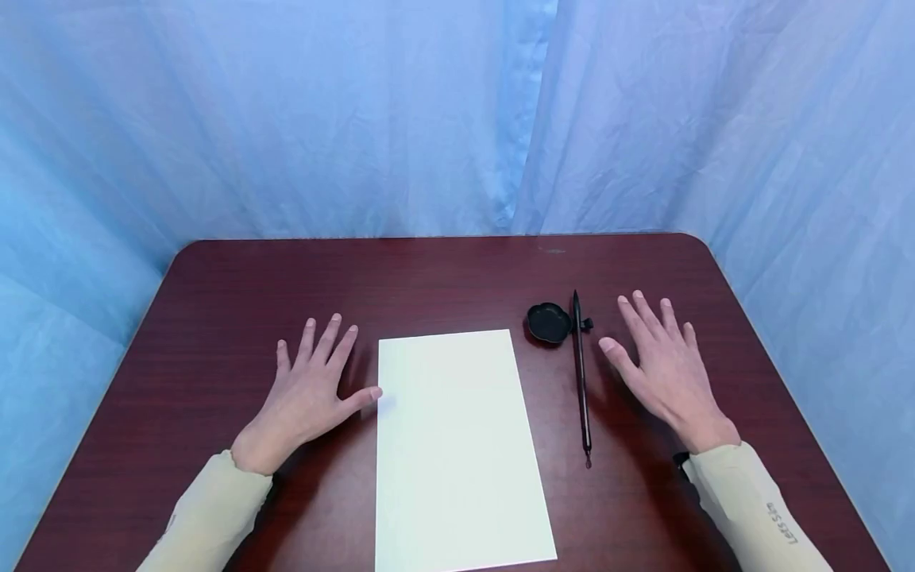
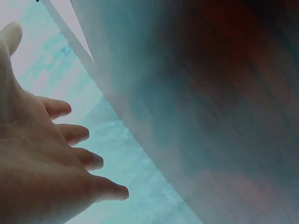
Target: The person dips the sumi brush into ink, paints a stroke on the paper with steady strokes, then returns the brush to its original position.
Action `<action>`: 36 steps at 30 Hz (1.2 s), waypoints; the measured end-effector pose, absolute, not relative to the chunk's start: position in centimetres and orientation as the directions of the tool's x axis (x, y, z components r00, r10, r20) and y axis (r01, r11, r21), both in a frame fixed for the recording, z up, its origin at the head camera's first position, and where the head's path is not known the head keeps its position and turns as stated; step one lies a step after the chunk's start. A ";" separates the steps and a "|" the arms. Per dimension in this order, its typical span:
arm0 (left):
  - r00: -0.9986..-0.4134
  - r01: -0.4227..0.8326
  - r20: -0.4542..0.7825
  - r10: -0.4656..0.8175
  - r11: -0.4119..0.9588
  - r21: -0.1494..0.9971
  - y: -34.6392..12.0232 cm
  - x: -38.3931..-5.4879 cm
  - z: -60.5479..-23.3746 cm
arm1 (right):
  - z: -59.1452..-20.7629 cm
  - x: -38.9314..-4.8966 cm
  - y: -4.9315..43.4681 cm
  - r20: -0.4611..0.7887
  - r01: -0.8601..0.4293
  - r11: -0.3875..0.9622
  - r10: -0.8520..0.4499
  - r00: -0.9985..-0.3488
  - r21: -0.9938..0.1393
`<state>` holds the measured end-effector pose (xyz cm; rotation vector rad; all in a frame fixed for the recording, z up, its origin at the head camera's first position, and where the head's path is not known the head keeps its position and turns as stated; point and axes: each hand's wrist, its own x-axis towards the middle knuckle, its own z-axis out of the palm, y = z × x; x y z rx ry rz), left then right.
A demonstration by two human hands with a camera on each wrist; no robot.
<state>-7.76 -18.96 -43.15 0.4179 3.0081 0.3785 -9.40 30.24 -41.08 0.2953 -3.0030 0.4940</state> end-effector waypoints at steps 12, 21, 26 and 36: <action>-0.928 0.347 -0.051 0.369 0.907 0.237 -17.7 -6.3 -43.3 | -41.0 -8.6 29.2 0.098 -0.221 0.924 -0.199 -0.975 -0.312; -0.886 0.446 -0.036 0.463 0.871 0.207 -16.7 -5.0 -44.0 | -41.5 -8.3 28.9 0.099 -0.229 0.925 -0.208 -0.973 -0.303; -0.868 0.473 -0.064 0.493 0.858 0.201 -16.3 -4.5 -44.4 | -41.7 -8.1 28.8 0.096 -0.234 0.924 -0.215 -0.972 -0.301; -0.840 0.501 -0.121 0.529 0.841 0.205 -16.1 -4.0 -44.5 | -42.1 -7.7 28.5 0.102 -0.274 0.915 -0.255 -0.961 -0.297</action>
